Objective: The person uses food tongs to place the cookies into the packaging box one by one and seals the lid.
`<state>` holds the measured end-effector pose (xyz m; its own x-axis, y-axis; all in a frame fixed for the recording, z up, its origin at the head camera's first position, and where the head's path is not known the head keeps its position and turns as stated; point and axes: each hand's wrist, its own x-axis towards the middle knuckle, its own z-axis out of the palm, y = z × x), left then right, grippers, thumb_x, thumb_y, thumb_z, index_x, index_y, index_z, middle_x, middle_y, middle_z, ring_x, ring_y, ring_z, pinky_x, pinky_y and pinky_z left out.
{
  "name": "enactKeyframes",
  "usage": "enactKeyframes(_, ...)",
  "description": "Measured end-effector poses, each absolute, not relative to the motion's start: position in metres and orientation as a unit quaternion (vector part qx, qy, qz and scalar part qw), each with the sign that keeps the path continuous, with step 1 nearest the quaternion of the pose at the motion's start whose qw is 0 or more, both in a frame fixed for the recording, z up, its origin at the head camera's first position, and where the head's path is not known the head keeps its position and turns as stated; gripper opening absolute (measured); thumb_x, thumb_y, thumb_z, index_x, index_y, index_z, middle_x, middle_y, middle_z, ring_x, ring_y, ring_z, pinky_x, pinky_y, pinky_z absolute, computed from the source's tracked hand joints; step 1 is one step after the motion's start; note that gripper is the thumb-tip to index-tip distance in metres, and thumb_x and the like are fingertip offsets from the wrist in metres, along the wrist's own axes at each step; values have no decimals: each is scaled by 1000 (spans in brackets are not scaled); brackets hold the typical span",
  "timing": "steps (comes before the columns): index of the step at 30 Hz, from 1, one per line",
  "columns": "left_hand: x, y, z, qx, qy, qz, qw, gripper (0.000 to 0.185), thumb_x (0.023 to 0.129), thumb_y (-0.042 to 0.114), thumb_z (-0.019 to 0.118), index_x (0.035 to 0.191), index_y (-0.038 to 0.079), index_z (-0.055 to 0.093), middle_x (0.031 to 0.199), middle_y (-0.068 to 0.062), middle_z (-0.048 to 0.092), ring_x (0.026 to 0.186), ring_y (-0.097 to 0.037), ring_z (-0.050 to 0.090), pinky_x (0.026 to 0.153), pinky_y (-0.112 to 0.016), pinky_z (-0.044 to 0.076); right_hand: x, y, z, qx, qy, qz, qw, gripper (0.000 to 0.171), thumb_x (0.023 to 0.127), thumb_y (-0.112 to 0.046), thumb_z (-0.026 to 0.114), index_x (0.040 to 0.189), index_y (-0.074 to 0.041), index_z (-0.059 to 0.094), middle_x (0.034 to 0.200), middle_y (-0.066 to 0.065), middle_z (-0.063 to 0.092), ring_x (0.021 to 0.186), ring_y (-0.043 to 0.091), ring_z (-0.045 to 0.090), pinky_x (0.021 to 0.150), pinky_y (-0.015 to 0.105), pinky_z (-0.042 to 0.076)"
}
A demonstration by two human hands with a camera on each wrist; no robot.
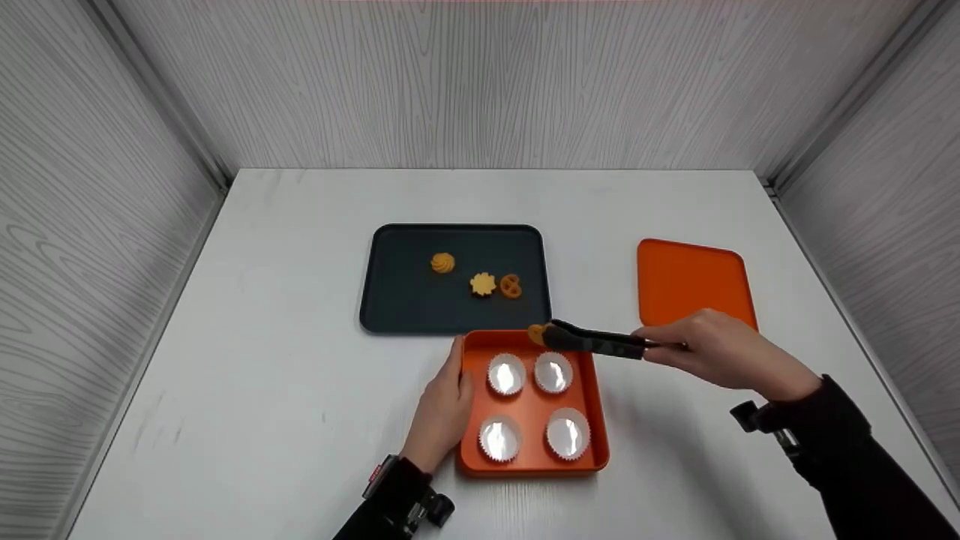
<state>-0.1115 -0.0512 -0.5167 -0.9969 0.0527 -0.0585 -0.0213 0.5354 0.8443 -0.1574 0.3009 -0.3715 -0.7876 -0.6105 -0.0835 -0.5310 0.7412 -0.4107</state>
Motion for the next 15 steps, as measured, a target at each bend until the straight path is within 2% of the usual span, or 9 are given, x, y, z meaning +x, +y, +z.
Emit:
enactKeyframes(4,-112,-51,-517,5,873,485,41,60,108,19,45,163,8,23,163,-9,37,147,-25,41,121,-46,33,-147,293,-352,-330,929,-127,107,7,97,-24,72,101,-30,74,66,-21,51,56,0,38,50,20,30)
enactKeyframes(7,-112,-52,-517,6,873,486,39,60,108,18,45,164,8,23,163,-9,38,147,-25,40,121,-46,33,-141,286,-343,-337,932,-84,103,15,96,-22,72,88,-33,66,60,-19,35,54,0,34,49,20,27)
enactKeyframes(15,-111,-51,-516,11,872,488,38,60,108,18,45,164,8,22,163,-10,38,147,-26,41,121,-47,33,-132,267,-337,-360,930,-6,73,13,90,-18,76,83,-25,68,56,-14,34,50,4,31,45,21,26)
